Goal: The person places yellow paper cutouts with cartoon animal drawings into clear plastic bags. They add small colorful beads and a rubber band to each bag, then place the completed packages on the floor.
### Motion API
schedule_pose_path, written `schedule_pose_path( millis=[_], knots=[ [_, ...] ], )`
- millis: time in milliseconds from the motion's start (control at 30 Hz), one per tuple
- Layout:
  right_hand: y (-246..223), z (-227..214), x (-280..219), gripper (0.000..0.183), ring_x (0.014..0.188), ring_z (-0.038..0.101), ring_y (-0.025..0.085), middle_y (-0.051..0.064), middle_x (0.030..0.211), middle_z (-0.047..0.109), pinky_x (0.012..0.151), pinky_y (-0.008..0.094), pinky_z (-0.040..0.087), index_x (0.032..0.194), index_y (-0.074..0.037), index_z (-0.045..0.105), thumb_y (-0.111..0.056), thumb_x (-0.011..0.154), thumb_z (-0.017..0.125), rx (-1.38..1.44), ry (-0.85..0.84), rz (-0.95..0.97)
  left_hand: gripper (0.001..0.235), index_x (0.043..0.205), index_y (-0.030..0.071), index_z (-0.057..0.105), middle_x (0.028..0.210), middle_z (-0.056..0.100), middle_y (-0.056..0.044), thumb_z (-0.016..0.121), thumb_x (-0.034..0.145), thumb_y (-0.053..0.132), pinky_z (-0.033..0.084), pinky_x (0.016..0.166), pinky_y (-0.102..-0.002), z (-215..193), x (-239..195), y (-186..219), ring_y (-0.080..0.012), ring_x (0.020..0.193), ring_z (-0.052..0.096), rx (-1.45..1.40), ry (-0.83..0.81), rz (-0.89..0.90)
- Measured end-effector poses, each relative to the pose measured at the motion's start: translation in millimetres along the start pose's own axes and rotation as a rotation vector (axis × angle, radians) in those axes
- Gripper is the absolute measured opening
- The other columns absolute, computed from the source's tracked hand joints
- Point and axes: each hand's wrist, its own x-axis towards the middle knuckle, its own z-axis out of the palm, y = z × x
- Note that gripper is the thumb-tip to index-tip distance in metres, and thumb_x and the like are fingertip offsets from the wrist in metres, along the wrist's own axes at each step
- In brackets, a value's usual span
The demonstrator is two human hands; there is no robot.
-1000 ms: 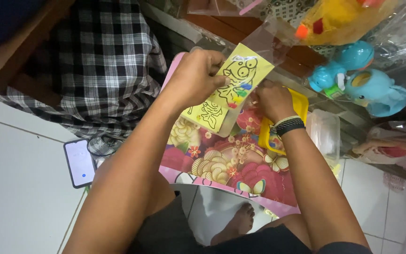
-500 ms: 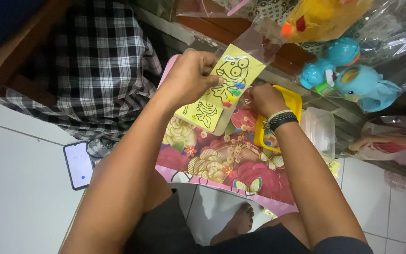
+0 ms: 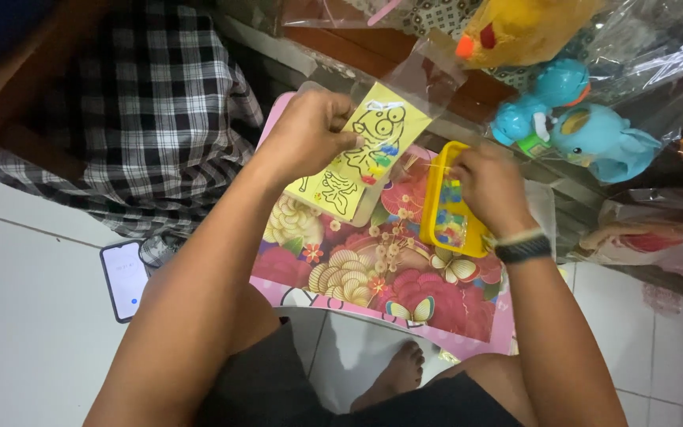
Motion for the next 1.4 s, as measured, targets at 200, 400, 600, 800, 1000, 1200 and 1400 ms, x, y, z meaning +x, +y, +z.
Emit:
schedule_pose_path(
  millis=[200, 400, 600, 800, 1000, 1200, 1400],
  knots=[
    [-21.4, -61.0, -60.9, 0.012, 0.081, 0.058, 0.025, 0.015, 0.101, 0.066, 0.073, 0.034, 0.046, 0.105, 0.008, 0.072, 0.011, 0.094, 0.069, 0.289, 0.330, 0.119, 0.016, 0.096, 0.001, 0.073, 0.073, 0.073, -0.002, 0.074, 0.081, 0.002, 0.048, 0.054, -0.027, 23.1, -6.1, 3.9, -0.0110, 0.056, 0.060, 0.113, -0.078, 0.007],
    [-32.4, -89.2, -85.9, 0.018, 0.090, 0.059, 0.028, 0.019, 0.105, 0.065, 0.081, 0.037, 0.047, 0.107, 0.012, 0.073, 0.018, 0.090, 0.073, 0.315, 0.468, 0.079, 0.009, 0.084, 0.001, 0.067, 0.062, 0.060, -0.005, 0.074, 0.080, 0.005, 0.046, 0.054, -0.034, 65.2, -18.3, 16.3, -0.0198, 0.050, 0.050, 0.313, -0.196, 0.010],
    [-24.2, -71.5, -89.5, 0.021, 0.112, 0.054, 0.029, 0.000, 0.107, 0.069, 0.101, 0.045, 0.035, 0.104, -0.011, 0.077, 0.001, 0.087, 0.073, 0.036, 0.400, -0.098, 0.021, 0.101, 0.003, 0.075, 0.067, 0.070, -0.007, 0.074, 0.081, 0.008, 0.048, 0.055, -0.034, 94.0, -29.9, 35.3, -0.0196, 0.052, 0.057, 0.343, -0.310, -0.017],
    [-21.1, -55.9, -89.9, 0.056, 0.110, 0.052, 0.026, -0.003, 0.103, 0.064, 0.097, 0.047, 0.031, 0.095, -0.015, 0.072, -0.063, 0.067, 0.081, 0.096, 0.259, -0.143, 0.011, 0.086, 0.002, 0.068, 0.060, 0.058, -0.003, 0.077, 0.081, 0.006, 0.043, 0.052, -0.033, 108.1, -33.1, 33.9, -0.0172, 0.049, 0.048, 0.323, -0.412, 0.064],
    [-22.6, -45.8, -87.4, 0.011, 0.109, 0.057, 0.024, -0.005, 0.089, 0.062, 0.092, 0.043, 0.036, 0.082, -0.020, 0.065, -0.012, 0.087, 0.071, 0.190, 0.321, -0.201, 0.007, 0.087, 0.011, 0.069, 0.058, 0.063, -0.011, 0.074, 0.084, 0.013, 0.055, 0.066, -0.043, 115.2, -35.0, 35.6, -0.0373, 0.060, 0.065, 0.376, -0.509, -0.092],
    [-17.6, -21.9, -86.3, 0.011, 0.111, 0.060, 0.020, -0.007, 0.084, 0.067, 0.095, 0.043, 0.035, 0.090, -0.024, 0.070, -0.017, 0.089, 0.078, 0.285, 0.331, -0.162, 0.011, 0.080, 0.009, 0.063, 0.052, 0.056, -0.008, 0.073, 0.084, 0.010, 0.050, 0.059, -0.035, 116.9, -36.5, 24.9, -0.0235, 0.052, 0.056, 0.295, -0.527, -0.089],
    [5.1, -60.5, -88.8, 0.014, 0.120, 0.062, 0.028, 0.003, 0.118, 0.075, 0.107, 0.043, 0.037, 0.110, -0.015, 0.076, -0.025, 0.107, 0.066, 0.485, 0.523, -0.114, 0.023, 0.073, 0.010, 0.058, 0.051, 0.042, 0.002, 0.072, 0.089, 0.003, 0.039, 0.054, -0.028, 109.4, -31.1, 20.4, -0.0125, 0.052, 0.040, 0.059, -0.479, -0.098]
  ],
)
